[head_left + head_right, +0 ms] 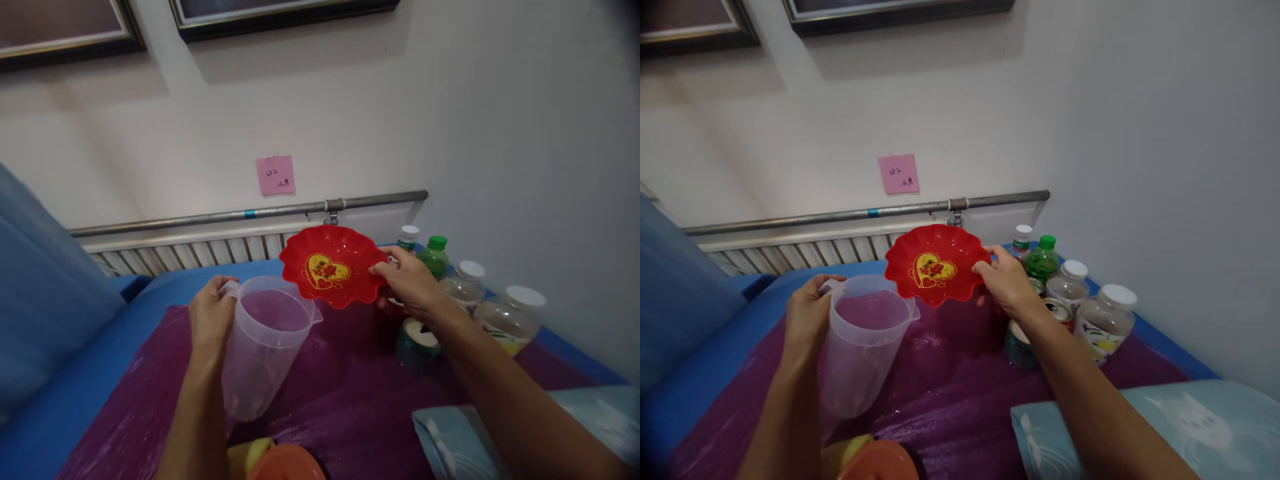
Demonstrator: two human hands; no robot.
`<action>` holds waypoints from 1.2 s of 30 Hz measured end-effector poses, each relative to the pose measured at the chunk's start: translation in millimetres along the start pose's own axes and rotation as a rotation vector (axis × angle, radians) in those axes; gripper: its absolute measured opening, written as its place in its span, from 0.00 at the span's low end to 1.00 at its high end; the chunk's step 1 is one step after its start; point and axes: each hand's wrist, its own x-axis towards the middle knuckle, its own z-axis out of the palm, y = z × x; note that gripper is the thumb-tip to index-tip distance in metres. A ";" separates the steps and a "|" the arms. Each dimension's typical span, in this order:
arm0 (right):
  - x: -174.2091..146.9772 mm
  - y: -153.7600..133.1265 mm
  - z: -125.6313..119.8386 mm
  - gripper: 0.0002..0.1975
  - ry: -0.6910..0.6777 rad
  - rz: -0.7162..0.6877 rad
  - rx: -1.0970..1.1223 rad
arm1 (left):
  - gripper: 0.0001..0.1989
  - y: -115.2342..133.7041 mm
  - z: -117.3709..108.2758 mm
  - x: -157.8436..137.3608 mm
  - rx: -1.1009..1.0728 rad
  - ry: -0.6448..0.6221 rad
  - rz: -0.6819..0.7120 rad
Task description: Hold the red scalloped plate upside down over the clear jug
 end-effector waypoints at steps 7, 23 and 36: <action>-2.3 -24.7 11.9 0.21 -0.001 -0.138 -0.078 | 0.11 -5.4 23.0 0.9 -0.192 -0.068 -0.054; -35.6 -16.7 28.5 0.22 0.396 -1.003 -0.487 | 0.09 -5.4 38.3 -6.0 -0.497 -0.112 -0.156; -64.8 3.1 12.2 0.29 0.424 -1.288 -0.431 | 0.12 14.7 49.8 -26.6 -0.791 -0.123 -0.142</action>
